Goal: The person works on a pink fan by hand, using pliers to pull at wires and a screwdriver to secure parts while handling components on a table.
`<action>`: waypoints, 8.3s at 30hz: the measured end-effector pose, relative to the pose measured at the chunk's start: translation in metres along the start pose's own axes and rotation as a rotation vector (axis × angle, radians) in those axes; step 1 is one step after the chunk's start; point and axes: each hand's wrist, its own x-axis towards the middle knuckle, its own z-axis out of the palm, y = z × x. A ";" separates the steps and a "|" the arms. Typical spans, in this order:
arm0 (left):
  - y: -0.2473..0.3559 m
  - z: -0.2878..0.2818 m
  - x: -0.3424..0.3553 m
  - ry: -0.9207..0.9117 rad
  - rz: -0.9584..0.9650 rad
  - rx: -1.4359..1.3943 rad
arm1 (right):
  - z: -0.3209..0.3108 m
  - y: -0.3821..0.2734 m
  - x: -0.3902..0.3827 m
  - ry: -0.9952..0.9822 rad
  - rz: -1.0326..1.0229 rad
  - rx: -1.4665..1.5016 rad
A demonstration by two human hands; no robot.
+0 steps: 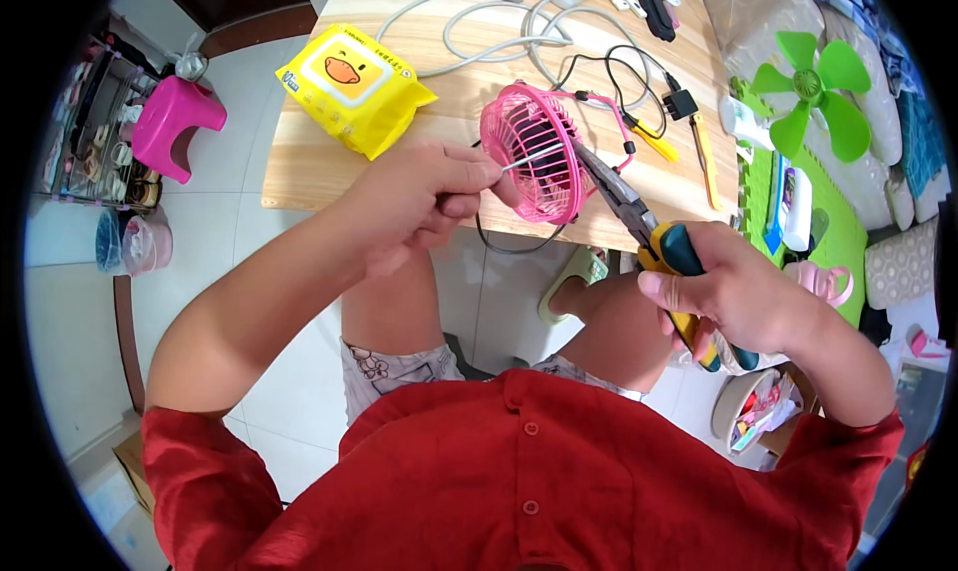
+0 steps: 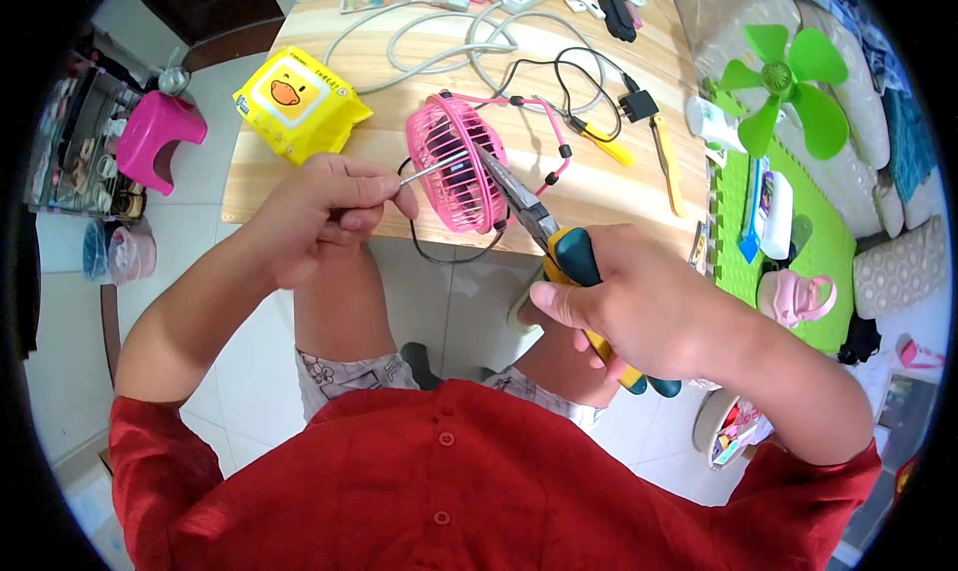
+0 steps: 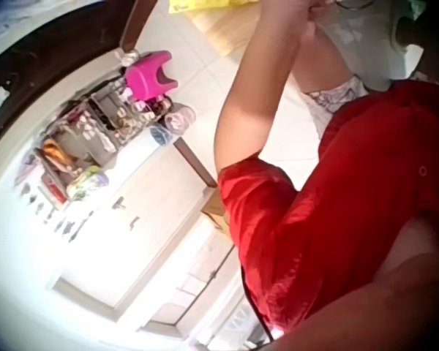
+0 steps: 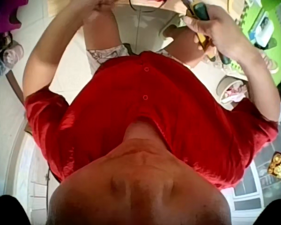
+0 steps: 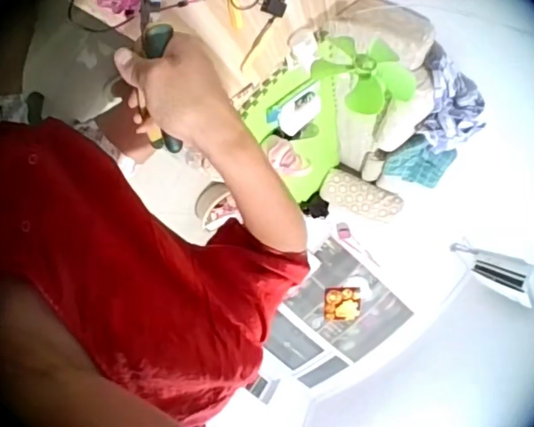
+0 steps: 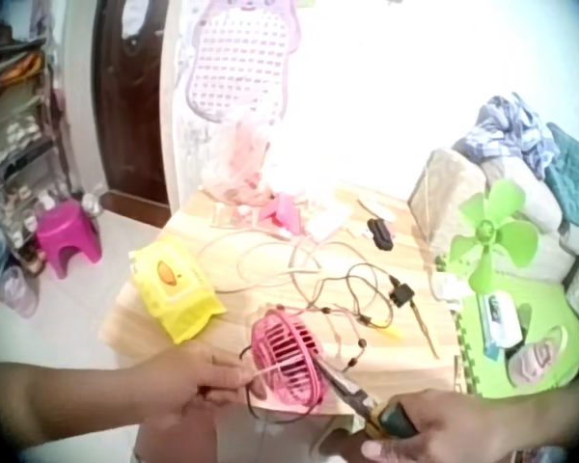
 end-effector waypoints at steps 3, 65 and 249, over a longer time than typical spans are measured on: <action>-0.012 0.000 0.015 0.455 1.042 1.475 | -0.005 -0.004 0.001 -0.019 0.013 0.001; -0.002 0.010 0.007 0.338 0.428 0.646 | 0.003 0.015 0.002 0.033 0.027 0.009; 0.046 0.002 0.050 0.083 1.051 1.568 | -0.028 0.128 0.124 0.969 -0.131 -0.543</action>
